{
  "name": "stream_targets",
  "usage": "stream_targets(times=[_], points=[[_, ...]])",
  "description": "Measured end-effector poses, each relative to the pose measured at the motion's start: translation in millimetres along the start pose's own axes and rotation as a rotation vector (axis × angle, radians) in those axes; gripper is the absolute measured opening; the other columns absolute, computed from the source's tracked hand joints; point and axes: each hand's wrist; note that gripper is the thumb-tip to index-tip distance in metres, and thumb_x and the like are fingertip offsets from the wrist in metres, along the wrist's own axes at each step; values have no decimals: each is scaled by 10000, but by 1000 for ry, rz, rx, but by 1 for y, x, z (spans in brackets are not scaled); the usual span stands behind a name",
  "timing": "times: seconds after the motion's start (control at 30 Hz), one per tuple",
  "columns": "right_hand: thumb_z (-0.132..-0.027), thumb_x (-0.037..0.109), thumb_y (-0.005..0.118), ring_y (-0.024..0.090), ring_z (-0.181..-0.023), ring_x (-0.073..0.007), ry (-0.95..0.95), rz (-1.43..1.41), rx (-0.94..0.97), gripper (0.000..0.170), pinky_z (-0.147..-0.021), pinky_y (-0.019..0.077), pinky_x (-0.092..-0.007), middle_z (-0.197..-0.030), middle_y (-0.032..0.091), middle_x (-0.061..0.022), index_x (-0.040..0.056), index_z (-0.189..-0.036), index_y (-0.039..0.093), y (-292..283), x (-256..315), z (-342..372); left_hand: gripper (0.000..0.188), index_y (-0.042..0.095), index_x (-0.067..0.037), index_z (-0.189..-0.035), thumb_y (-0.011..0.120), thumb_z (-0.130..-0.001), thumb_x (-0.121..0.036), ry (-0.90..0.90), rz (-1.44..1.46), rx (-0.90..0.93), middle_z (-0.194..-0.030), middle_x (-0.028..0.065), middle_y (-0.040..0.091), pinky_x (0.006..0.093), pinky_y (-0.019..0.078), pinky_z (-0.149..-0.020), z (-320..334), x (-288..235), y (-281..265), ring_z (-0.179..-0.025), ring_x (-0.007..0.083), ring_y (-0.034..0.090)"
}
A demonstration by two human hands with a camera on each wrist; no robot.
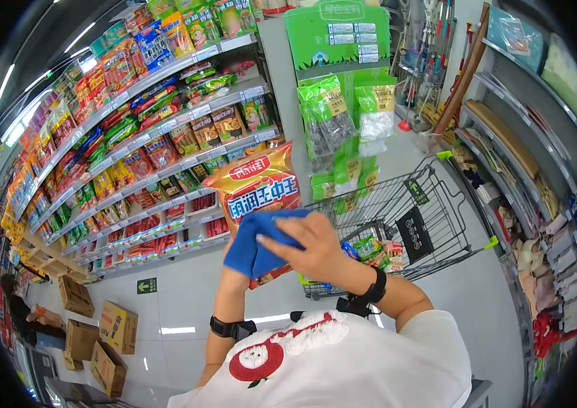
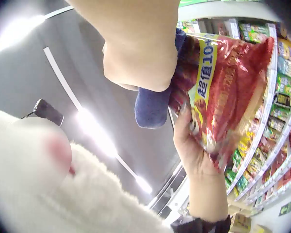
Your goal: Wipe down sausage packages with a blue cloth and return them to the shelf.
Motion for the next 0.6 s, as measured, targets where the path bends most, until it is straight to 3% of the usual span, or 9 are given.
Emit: stream_targets(times=[0.07,0.1,0.2,0.27,0.37,0.47,0.6], points=[[-601,111,629,511,-793,-183,-45,-27,18,409,-646,405,-299,-982,530,-48,222,-994,655,3,-1,3,548,467,-11,-1100,713,-612,28,-128,276,-69,-1004,65,573,284,475,-787,-7,-1,-4,-864,122,570],[-601,114,629,507,-805,-181,-30,-17,37,410,-657,404,-302,-980,529,-48,227,-994,655,2,-5,5,541,472,-7,-1099,716,-616,2,33,-83,-28,-996,70,582,277,472,-776,-6,3,-7,-840,120,574],[-573,83,630,497,-833,-207,116,78,-21,447,-705,405,-325,-963,533,-52,212,-1000,654,-3,-21,6,540,472,0,-1106,711,-622,-13,213,-553,166,-969,69,594,271,471,-753,4,-2,-12,-823,112,573],[-551,55,623,501,-832,-226,240,151,-96,476,-714,407,-337,-969,538,-60,193,-1005,653,-11,-30,1,541,467,4,-1110,692,-618,-1,172,-543,189,-940,62,600,265,475,-722,9,-2,-8,-812,107,570],[-519,16,596,506,-861,-250,196,176,-144,518,-726,406,-354,-1017,539,-71,169,-1011,650,-15,-39,-5,550,465,5,-1113,680,-608,1,159,-536,216,-932,63,599,264,479,-708,11,5,-5,-800,107,572],[-509,6,578,508,-903,-253,130,30,-53,533,-735,403,-364,-1055,537,-71,165,-1012,649,-18,-35,-8,556,461,7,-1121,677,-609,4,117,-551,193,-938,61,597,264,480,-707,12,5,0,-807,108,573],[-509,35,584,514,-919,-257,94,54,-54,518,-737,405,-370,-1061,537,-65,162,-1007,648,-15,-26,-10,544,467,4,-1098,674,-595,28,118,-521,196,-951,58,592,269,471,-740,12,9,0,-825,113,569]])
Point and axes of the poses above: each hand's wrist, its own z-axis away from the middle knuckle, its own y-axis out of the palm, x = y × z
